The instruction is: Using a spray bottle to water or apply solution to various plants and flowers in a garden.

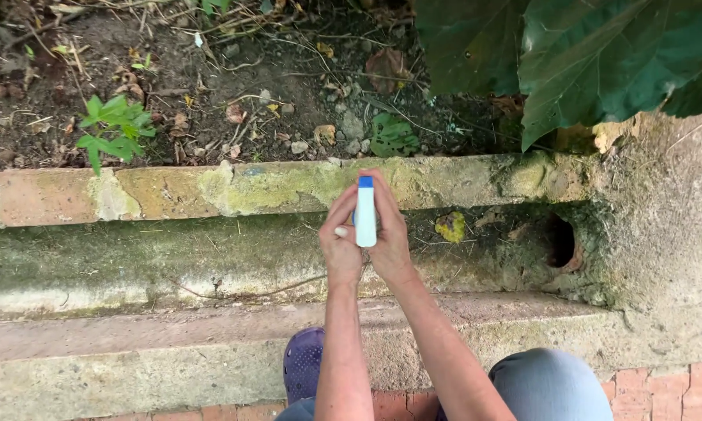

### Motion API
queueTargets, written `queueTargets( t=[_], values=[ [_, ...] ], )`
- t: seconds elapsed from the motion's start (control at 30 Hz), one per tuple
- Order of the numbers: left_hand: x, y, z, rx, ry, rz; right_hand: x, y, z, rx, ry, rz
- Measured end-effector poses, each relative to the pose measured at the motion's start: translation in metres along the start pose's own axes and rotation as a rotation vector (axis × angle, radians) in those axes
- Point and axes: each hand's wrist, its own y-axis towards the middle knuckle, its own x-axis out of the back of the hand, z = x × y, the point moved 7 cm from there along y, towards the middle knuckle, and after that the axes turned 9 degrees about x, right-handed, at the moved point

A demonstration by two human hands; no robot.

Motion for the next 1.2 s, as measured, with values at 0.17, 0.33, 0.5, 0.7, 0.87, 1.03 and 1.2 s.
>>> queueTargets(
  t=[0.17, 0.33, 0.5, 0.7, 0.87, 1.03, 1.2],
  values=[
    [0.006, 0.004, 0.015, -0.027, 0.028, 0.017, 0.005, -0.004, -0.012, 0.068, -0.064, 0.073],
    [-0.004, 0.002, 0.002, -0.174, 0.179, 0.091, 0.01, -0.005, -0.019, 0.039, -0.003, 0.023],
    [-0.006, 0.003, 0.017, -0.138, 0.081, 0.09, 0.02, -0.008, -0.013, 0.251, -0.132, -0.028],
    [-0.011, -0.002, 0.008, -0.076, -0.018, 0.087, 0.017, -0.003, -0.008, 0.332, -0.187, -0.089],
    [-0.021, -0.008, 0.004, -0.063, 0.031, 0.052, 0.023, -0.001, -0.024, 0.249, -0.24, -0.121],
    [-0.027, -0.017, 0.005, -0.086, -0.091, 0.051, 0.028, -0.003, -0.034, 0.195, -0.299, -0.121],
    [-0.02, -0.021, 0.026, 0.115, -0.191, -0.133, 0.028, -0.007, -0.063, 0.003, -0.24, -0.041]
  ],
)
